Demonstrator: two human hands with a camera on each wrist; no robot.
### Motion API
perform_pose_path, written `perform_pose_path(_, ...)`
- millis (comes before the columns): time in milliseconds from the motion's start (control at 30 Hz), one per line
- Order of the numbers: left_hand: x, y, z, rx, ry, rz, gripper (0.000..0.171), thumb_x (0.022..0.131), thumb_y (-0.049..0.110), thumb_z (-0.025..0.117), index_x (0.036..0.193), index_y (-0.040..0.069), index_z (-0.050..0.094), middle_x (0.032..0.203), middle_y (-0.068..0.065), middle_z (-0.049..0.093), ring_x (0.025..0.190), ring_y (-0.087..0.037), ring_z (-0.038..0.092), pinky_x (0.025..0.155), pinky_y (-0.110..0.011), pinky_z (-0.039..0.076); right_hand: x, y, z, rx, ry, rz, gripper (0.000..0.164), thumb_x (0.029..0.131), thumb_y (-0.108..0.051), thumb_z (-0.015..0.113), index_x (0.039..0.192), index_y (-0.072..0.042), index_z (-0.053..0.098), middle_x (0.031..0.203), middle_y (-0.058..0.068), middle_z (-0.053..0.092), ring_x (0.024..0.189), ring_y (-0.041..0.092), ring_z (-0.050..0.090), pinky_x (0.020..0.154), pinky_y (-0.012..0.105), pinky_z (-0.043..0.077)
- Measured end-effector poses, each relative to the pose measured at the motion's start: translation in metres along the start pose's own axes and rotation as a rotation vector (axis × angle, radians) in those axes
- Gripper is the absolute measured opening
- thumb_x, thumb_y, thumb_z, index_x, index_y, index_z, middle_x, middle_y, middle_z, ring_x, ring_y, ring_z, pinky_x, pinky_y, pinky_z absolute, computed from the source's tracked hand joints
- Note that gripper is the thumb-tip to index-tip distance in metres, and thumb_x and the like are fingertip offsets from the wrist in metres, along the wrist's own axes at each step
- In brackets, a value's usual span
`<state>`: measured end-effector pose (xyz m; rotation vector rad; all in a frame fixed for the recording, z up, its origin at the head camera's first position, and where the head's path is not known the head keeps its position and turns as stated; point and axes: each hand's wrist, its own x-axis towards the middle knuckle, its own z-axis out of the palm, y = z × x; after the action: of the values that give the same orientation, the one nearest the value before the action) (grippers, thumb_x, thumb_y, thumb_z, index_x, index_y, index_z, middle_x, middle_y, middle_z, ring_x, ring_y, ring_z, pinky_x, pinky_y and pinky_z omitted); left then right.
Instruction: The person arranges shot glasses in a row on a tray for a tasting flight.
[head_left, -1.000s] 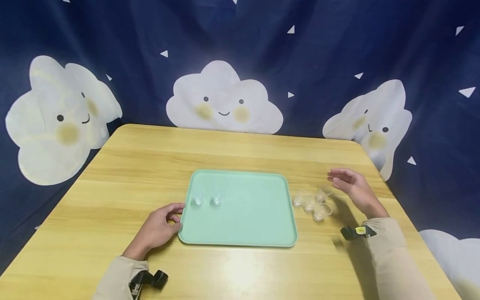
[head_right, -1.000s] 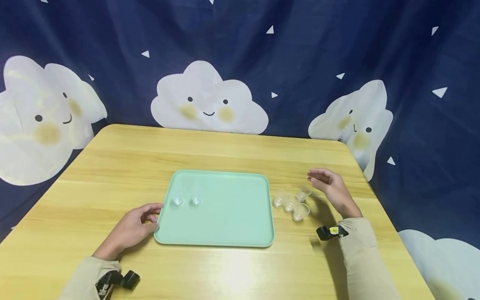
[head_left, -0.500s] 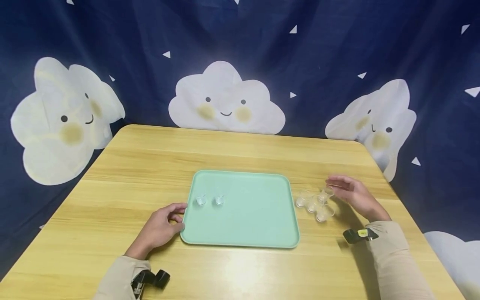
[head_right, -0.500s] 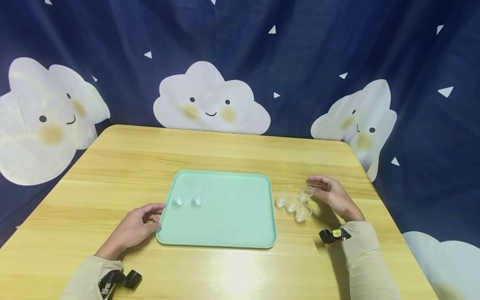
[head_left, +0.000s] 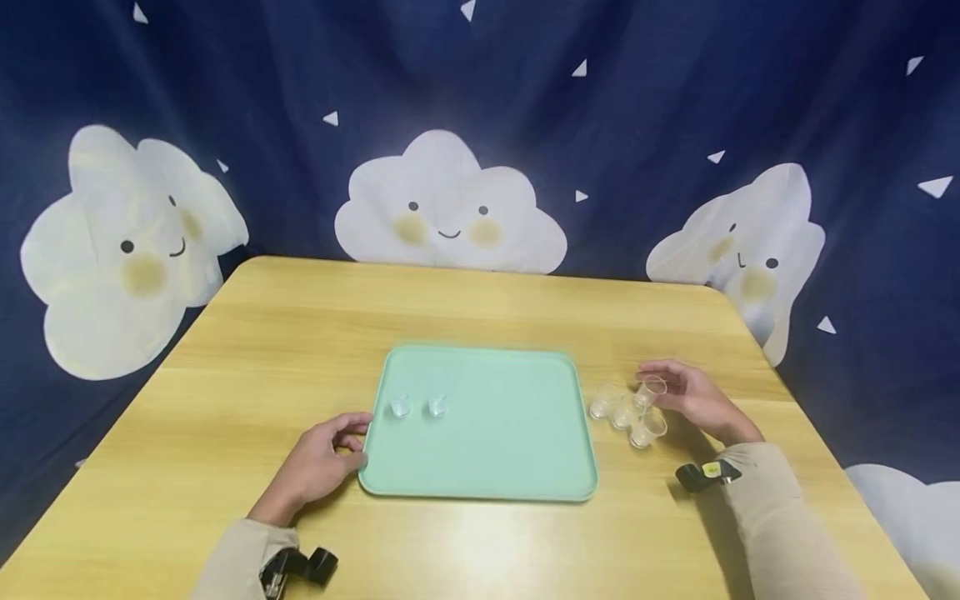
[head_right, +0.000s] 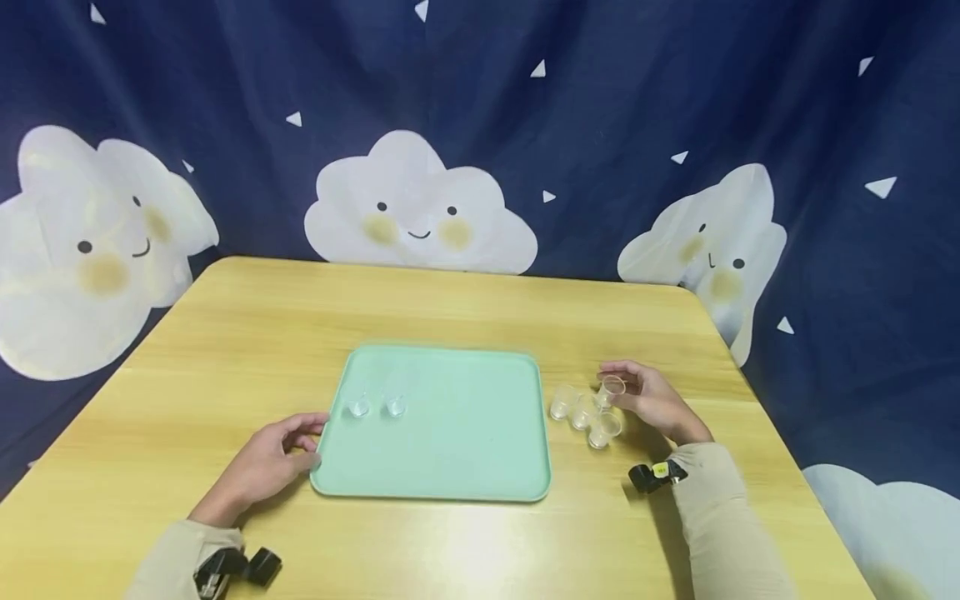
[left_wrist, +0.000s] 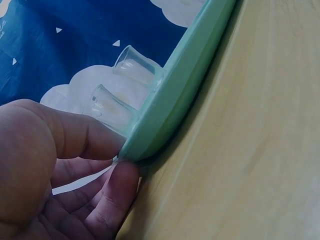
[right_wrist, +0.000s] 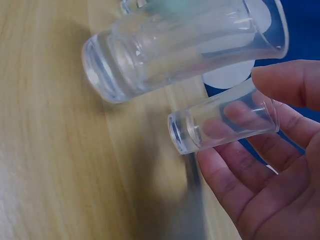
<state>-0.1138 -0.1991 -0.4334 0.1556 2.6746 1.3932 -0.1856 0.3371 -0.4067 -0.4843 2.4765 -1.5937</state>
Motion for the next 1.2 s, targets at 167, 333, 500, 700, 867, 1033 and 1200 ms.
perform_pose_path(167, -0.002, -0.002, 0.001, 0.009, -0.001, 0.007, 0.049, 0.081, 0.0, 0.065, 0.129, 0.0, 0.058, 0.112, -0.007, 0.063, 0.086, -0.015, 0.057, 0.075, -0.03, 0.044, 0.0, 0.003, 0.002, -0.023, -0.007, 0.046, 0.047, 0.089, 0.001, 0.063, 0.13, 0.017, 0.045, 0.126, 0.036, 0.05, 0.106, 0.004, 0.056, 0.087, 0.018, 0.045)
perform_pose_path(333, 0.001, -0.001, 0.0, 0.012, 0.004, 0.03, 0.049, 0.081, 0.001, 0.065, 0.129, -0.001, 0.058, 0.112, -0.007, 0.063, 0.086, -0.015, 0.057, 0.074, -0.029, 0.044, 0.0, 0.0, 0.001, -0.083, 0.024, 0.076, 0.042, 0.089, -0.003, 0.065, 0.126, 0.012, 0.051, 0.121, 0.03, 0.057, 0.102, 0.003, 0.057, 0.084, 0.018, 0.045)
perform_pose_path(500, 0.0, -0.001, -0.001, 0.007, -0.004, 0.02, 0.05, 0.081, 0.001, 0.065, 0.13, -0.001, 0.057, 0.113, -0.008, 0.063, 0.086, -0.015, 0.057, 0.073, -0.029, 0.044, 0.001, -0.001, 0.001, -0.131, 0.041, 0.108, 0.039, 0.089, -0.006, 0.067, 0.123, 0.009, 0.054, 0.118, 0.026, 0.061, 0.102, 0.004, 0.057, 0.084, 0.018, 0.045)
perform_pose_path(700, -0.002, -0.002, 0.0, 0.005, 0.002, 0.018, 0.05, 0.08, 0.001, 0.065, 0.13, -0.001, 0.057, 0.113, -0.008, 0.063, 0.086, -0.016, 0.057, 0.074, -0.029, 0.044, 0.003, 0.0, -0.001, -0.166, 0.068, 0.135, 0.041, 0.087, -0.008, 0.069, 0.122, 0.008, 0.055, 0.12, 0.024, 0.059, 0.102, 0.004, 0.056, 0.085, 0.018, 0.044)
perform_pose_path(867, -0.001, -0.003, 0.001, 0.005, 0.001, 0.015, 0.05, 0.08, 0.001, 0.065, 0.13, -0.001, 0.057, 0.112, -0.008, 0.063, 0.086, -0.016, 0.057, 0.074, -0.029, 0.044, 0.004, 0.0, -0.002, -0.129, 0.075, 0.123, 0.047, 0.087, -0.007, 0.07, 0.125, 0.012, 0.051, 0.123, 0.029, 0.056, 0.099, 0.003, 0.058, 0.084, 0.019, 0.047)
perform_pose_path(1033, -0.002, -0.003, 0.0, 0.003, -0.001, 0.018, 0.05, 0.08, 0.001, 0.065, 0.13, -0.002, 0.057, 0.112, -0.008, 0.063, 0.086, -0.015, 0.057, 0.074, -0.028, 0.044, 0.004, -0.005, -0.004, -0.101, 0.073, 0.144, 0.052, 0.09, -0.012, 0.068, 0.131, 0.011, 0.047, 0.128, 0.03, 0.053, 0.1, 0.002, 0.058, 0.084, 0.02, 0.048)
perform_pose_path(1200, -0.002, -0.003, 0.0, -0.002, 0.002, 0.022, 0.05, 0.08, 0.001, 0.065, 0.13, -0.002, 0.057, 0.113, -0.008, 0.063, 0.086, -0.016, 0.057, 0.074, -0.028, 0.044, 0.006, -0.013, -0.007, -0.1, 0.081, 0.131, 0.053, 0.091, -0.013, 0.067, 0.134, 0.011, 0.045, 0.129, 0.03, 0.052, 0.101, 0.002, 0.058, 0.084, 0.02, 0.048)
